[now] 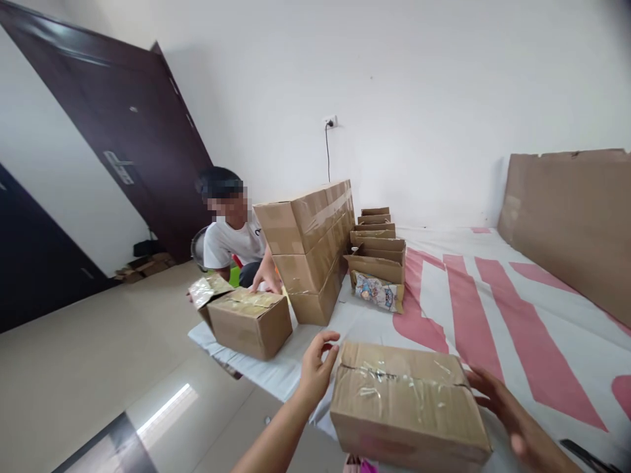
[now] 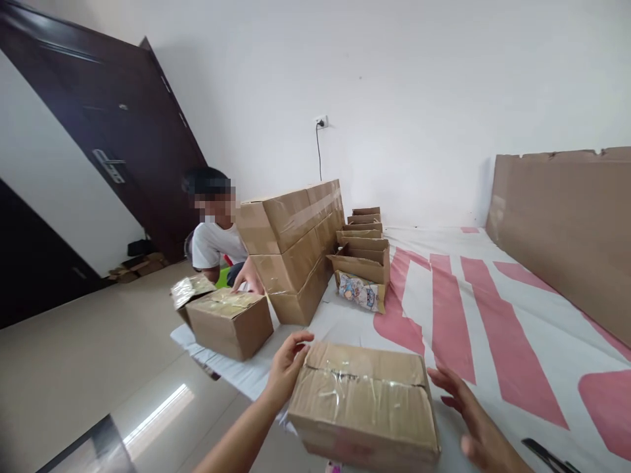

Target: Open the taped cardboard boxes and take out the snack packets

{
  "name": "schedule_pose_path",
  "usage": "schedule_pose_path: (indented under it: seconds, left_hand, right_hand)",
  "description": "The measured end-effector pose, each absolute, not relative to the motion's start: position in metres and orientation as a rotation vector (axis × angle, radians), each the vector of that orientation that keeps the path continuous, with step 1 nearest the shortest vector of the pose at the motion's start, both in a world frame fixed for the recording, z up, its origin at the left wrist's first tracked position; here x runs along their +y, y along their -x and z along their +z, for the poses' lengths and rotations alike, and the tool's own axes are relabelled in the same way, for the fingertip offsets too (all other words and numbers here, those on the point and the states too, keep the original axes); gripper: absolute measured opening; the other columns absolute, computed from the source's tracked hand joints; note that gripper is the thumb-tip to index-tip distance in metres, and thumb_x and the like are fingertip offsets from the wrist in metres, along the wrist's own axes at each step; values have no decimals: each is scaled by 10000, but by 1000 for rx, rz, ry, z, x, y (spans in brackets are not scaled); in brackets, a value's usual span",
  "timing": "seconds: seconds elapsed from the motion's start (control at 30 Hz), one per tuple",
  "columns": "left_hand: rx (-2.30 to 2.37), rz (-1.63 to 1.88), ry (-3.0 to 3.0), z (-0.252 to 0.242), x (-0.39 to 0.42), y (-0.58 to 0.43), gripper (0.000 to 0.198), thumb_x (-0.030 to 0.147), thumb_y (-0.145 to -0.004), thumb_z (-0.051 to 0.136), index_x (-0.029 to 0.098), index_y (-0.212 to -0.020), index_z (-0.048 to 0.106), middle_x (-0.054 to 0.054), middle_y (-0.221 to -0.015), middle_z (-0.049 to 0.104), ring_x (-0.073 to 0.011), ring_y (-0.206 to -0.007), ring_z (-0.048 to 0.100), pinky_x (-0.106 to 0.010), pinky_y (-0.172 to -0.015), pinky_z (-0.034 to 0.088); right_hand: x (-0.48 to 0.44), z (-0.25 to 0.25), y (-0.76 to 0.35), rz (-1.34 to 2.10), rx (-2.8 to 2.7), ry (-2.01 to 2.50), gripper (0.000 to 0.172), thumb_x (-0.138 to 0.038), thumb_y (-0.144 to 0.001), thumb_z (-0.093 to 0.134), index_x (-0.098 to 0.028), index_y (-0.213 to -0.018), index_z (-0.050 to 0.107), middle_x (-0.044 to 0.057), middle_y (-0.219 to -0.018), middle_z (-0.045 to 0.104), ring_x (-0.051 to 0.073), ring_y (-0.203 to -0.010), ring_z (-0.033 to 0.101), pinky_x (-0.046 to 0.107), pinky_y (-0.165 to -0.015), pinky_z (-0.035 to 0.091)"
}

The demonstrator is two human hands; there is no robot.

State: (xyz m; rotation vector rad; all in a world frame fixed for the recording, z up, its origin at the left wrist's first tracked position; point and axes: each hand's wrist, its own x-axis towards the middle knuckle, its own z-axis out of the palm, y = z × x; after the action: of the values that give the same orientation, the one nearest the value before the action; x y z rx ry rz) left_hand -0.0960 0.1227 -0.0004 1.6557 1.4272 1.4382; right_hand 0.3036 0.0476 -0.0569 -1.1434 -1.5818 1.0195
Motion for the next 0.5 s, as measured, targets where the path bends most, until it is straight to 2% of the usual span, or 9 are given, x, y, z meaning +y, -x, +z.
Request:
schedule_pose_path:
  seconds: [0.1,0.17,0.27,0.4,0.5]
  left_hand:
    - [1492,1502,-1515,-13,80,106,376,533,-809,567,182,-915,645,-91,-934,682,-235,-899,645,-352,-831,515]
    - [1522,1519,-1439,-23,63,101,410,562,-810,548,185,-934,652,-94,-940,694,-251,-919,653,-358,-825,522]
    - [1478,1462,-1410,-35,45,79,447,552,-824,518,196,-1052,665,-94,-1037,711,-274,-1016,646,-374,-878,519]
    - [1314,1234,-1592,-35,28,52,464,513,-890,418,201,-1127,667,-99,-1118,701,-287,-1084,617,-403,-939,496]
    - [1333,1194,-1798,-16,22,56,370,483,-853,521,218,-1033,706,-111,-1104,685,-293,-1078,606,-412,-958,480]
  right_hand:
    - [20,-71,-286,929,-1613,1109,1212,-769,-499,718,-348,-1513,203,96,-1533,351,417,-1334,402,517,-1018,447]
    - [14,-69,-265,816,-1585,1140,1223,-603,-499,829,-397,-1510,173,60,-1535,349,419,-1332,403,528,-1026,445]
    - [14,-51,-241,737,-1579,1170,1120,-432,-553,851,-404,-1492,243,48,-1460,464,407,-1278,478,529,-1008,472]
    - [10,-38,-241,590,-1517,1274,966,-437,-592,813,-301,-1448,387,80,-1367,559,404,-1242,512,532,-1058,429]
    - [1,-50,-259,544,-1439,1299,930,-461,-642,767,-277,-1455,357,88,-1399,525,378,-1281,479,511,-1080,406]
